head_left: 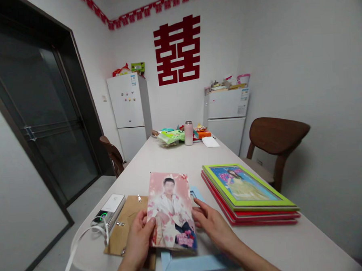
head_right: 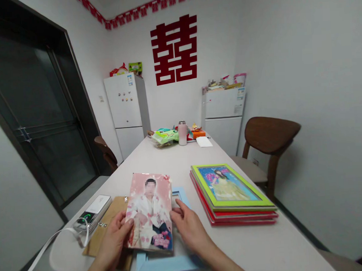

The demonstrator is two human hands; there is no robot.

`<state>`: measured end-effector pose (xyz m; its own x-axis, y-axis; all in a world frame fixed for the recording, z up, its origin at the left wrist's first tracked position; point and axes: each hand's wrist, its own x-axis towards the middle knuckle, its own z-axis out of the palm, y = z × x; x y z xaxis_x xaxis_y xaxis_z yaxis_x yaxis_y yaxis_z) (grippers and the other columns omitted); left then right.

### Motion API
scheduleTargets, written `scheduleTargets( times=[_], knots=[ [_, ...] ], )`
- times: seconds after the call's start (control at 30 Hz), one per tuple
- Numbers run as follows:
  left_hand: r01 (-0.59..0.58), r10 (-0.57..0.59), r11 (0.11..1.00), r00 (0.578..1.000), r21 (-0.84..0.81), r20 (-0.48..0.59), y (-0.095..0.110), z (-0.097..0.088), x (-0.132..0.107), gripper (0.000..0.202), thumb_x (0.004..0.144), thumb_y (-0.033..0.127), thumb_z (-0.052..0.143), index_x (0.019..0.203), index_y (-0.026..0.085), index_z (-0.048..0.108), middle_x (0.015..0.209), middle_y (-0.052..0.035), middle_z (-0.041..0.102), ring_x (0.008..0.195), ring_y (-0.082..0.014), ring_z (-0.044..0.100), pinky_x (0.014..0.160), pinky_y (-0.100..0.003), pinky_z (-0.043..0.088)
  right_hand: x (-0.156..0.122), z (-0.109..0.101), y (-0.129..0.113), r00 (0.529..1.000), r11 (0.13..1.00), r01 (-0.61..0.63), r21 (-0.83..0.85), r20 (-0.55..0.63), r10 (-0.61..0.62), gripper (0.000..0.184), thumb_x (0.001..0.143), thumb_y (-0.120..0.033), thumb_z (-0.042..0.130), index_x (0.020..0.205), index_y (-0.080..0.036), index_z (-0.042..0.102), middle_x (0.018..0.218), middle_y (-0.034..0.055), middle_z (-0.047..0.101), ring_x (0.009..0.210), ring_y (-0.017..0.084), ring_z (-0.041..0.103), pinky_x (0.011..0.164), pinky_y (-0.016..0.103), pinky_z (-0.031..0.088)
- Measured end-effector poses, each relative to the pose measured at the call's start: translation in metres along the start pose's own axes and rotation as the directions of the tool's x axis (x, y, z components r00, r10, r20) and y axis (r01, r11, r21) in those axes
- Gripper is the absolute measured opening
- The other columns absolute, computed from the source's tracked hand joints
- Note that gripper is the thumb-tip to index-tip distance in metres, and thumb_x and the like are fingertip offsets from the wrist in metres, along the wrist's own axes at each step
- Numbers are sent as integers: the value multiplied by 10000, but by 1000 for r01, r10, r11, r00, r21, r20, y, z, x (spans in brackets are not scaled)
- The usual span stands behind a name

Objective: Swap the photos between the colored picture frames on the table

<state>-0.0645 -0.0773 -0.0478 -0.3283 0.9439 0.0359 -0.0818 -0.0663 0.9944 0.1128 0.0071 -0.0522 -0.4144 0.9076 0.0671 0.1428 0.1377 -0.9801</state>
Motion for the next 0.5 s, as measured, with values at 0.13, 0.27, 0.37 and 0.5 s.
scheduleTargets(
  times=[0.13,0.27,0.37,0.5],
  knots=[
    [-87,88,992,996,-94,5,-3,9,-1,163,726,308,541,794,187,456,600,54,566,493,-82,520,485,-176,384,5,5,-12,997,931,-27,363,80,-3,485,734,-357,456,1154,-123,398,814,42,631,719,163,587,665,291,454],
    [-85,84,994,996,-72,-16,-10,8,0,186,687,303,589,789,184,489,630,47,585,553,-107,552,538,-198,420,2,7,-14,992,913,5,409,112,-55,309,715,-320,497,972,-149,519,881,40,626,825,170,569,691,274,451],
    [-32,31,998,999,-53,-4,-13,6,1,266,673,311,597,880,161,522,781,-15,636,738,-173,592,678,-262,444,0,8,-11,987,910,-49,412,162,-20,288,728,-342,476,938,-149,519,885,37,627,812,169,575,664,269,458],
    [25,-18,989,999,-149,46,-10,11,1,280,701,292,571,936,152,513,848,-40,647,800,-192,599,720,-289,444,1,8,-14,990,910,-39,413,140,-21,299,720,-374,482,916,-150,515,845,29,632,767,163,587,662,265,461]
  ],
)
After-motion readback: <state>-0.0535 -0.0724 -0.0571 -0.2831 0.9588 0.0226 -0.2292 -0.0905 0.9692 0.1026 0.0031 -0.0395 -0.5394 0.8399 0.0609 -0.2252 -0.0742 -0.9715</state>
